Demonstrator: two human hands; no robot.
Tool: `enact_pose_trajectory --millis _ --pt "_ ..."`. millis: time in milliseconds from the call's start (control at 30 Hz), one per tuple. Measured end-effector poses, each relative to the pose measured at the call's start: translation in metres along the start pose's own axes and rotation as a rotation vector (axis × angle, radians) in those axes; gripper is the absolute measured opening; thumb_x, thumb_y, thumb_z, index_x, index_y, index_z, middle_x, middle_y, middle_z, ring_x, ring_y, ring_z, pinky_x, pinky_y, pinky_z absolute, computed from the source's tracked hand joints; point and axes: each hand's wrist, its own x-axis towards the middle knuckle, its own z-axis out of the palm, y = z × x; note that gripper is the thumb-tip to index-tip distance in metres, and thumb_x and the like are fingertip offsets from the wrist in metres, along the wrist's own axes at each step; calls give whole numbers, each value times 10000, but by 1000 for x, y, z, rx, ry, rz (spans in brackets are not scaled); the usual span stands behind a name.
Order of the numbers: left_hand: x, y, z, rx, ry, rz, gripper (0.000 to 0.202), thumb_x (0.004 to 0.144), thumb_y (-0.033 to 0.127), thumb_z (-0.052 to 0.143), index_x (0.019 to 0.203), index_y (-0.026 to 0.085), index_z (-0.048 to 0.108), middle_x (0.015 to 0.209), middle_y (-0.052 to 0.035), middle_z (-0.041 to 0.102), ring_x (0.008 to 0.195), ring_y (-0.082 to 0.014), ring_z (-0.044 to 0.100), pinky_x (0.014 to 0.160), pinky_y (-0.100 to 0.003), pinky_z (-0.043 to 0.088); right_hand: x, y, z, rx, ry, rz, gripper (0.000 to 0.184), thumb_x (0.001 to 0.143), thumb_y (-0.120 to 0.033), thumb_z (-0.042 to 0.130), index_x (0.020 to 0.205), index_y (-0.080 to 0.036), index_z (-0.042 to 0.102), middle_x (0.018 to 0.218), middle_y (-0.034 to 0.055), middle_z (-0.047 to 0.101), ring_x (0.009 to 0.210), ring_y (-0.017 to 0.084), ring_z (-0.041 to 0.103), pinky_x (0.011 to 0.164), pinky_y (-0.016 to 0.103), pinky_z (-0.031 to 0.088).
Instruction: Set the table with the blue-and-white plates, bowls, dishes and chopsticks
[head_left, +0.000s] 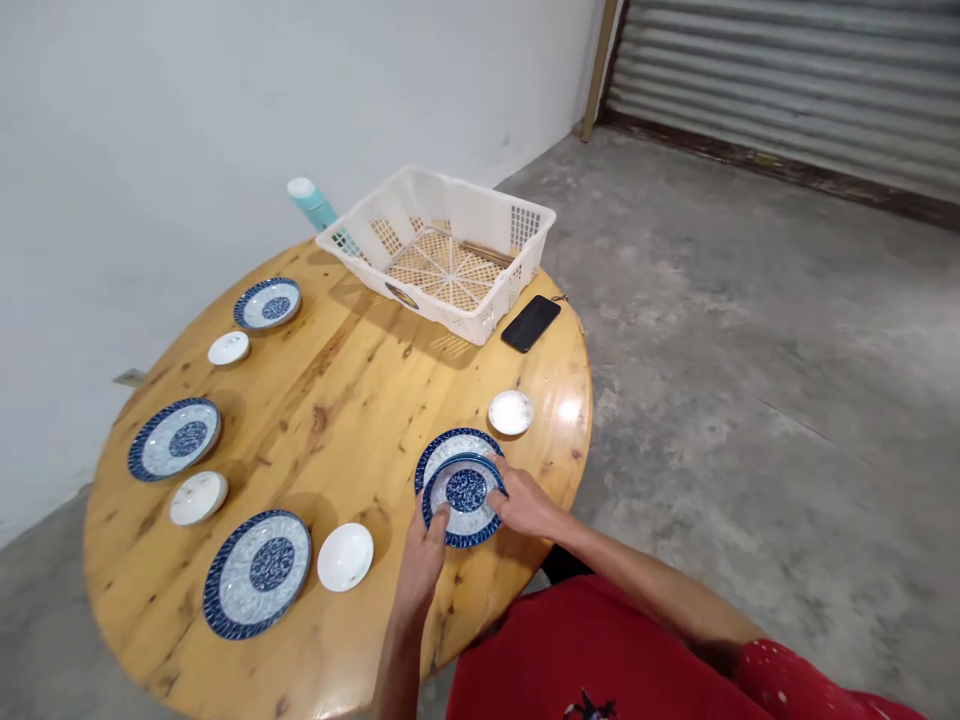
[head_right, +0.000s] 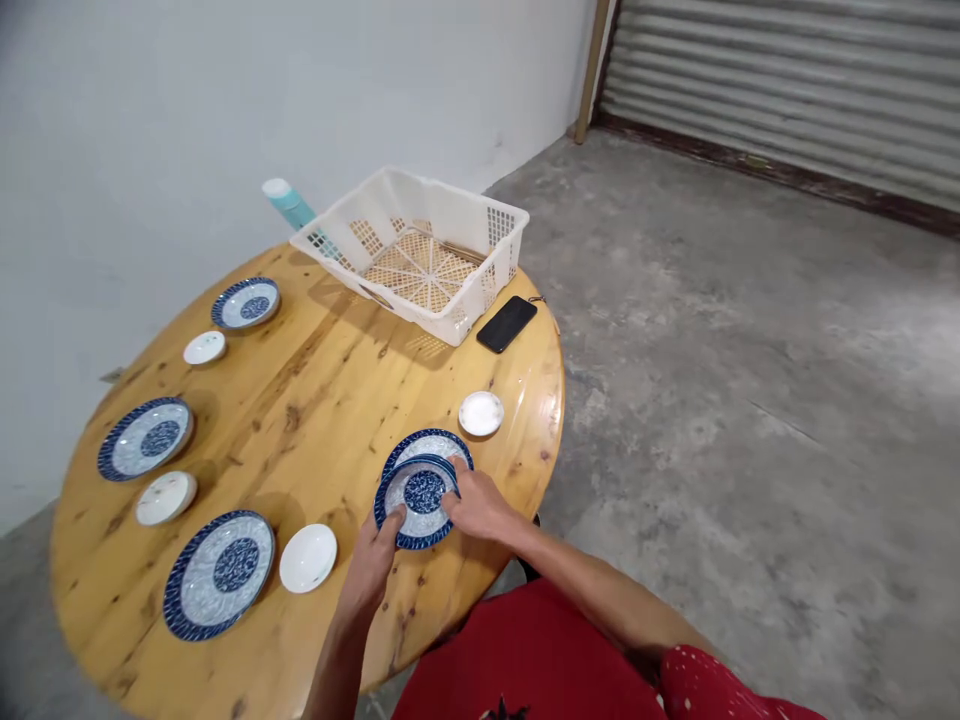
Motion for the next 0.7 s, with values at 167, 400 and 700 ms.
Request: enact_pose_trajectory --millis 167,400,700 --pt "-33 6 23 18 -55 -3 576 921 452 503 1411 150 503 1377 -145 603 1302 -288 541 1144 -446 371 -37 13 -16 -22 9 -24 585 820 -219 469 1392 -97 464 987 119 701 864 244 639 795 316 462" --pt "-53 7 41 122 -291 66 540 943 400 427 1410 132 467 1409 -145 570 1315 -265 519 1143 -431 368 -95 32 -13 37 219 96 528 790 -201 457 1305 -117 539 904 81 706 809 224 635 750 291 460" --pt "-70 5 49 199 -443 191 482 946 369 415 1363 146 508 1368 -132 608 1285 -242 545 1126 -393 376 -145 45 15 191 428 142 544 779 -226 450 1314 -165 527 1026 68 710 946 233 649 906 348 497"
